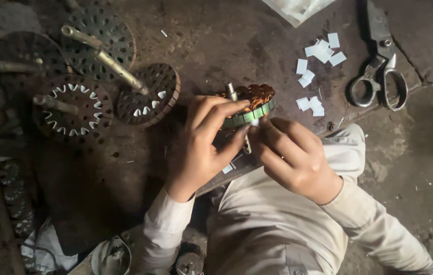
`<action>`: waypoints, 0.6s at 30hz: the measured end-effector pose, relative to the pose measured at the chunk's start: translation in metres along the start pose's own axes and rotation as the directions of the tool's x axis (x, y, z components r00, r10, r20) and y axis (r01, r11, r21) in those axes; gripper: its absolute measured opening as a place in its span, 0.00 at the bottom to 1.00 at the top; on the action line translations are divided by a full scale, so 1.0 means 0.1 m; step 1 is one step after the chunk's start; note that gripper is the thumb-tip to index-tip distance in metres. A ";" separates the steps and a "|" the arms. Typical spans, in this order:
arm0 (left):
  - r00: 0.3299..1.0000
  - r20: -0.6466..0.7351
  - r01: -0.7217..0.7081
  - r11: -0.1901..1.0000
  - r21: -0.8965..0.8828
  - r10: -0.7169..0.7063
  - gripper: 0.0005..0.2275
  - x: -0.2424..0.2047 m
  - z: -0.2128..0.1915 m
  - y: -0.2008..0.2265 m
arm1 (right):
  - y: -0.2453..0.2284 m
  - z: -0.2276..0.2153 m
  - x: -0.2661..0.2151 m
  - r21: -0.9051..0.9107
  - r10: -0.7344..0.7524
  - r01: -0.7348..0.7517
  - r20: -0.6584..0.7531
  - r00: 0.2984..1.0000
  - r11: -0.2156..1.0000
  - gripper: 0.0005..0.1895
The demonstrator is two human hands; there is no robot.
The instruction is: The person inserts small white insulating pieces into the slots of a copper-wound rotor armature and uses a blue-handled screwdriver to press them into place. The person rotates the armature to access different slots and continues inserting pieces throughout the clip.
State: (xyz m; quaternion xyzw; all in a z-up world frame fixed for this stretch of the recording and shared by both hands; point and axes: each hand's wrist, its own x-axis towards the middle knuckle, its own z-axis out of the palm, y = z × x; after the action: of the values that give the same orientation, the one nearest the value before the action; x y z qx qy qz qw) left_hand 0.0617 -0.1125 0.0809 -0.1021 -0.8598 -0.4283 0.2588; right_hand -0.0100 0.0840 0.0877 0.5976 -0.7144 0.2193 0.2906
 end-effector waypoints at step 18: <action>1.000 0.021 -0.014 1.000 -0.014 0.014 0.17 0.02 -0.05 -0.02 | -0.07 0.26 0.01 -0.111 0.027 -0.052 -0.215 0.976 0.992 0.06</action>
State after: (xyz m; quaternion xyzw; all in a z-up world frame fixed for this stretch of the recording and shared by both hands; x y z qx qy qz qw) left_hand 0.0611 -0.1179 0.0838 -0.1144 -0.8587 -0.4314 0.2520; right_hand -0.0077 0.0645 0.0688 0.5385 -0.7022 0.2460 0.3954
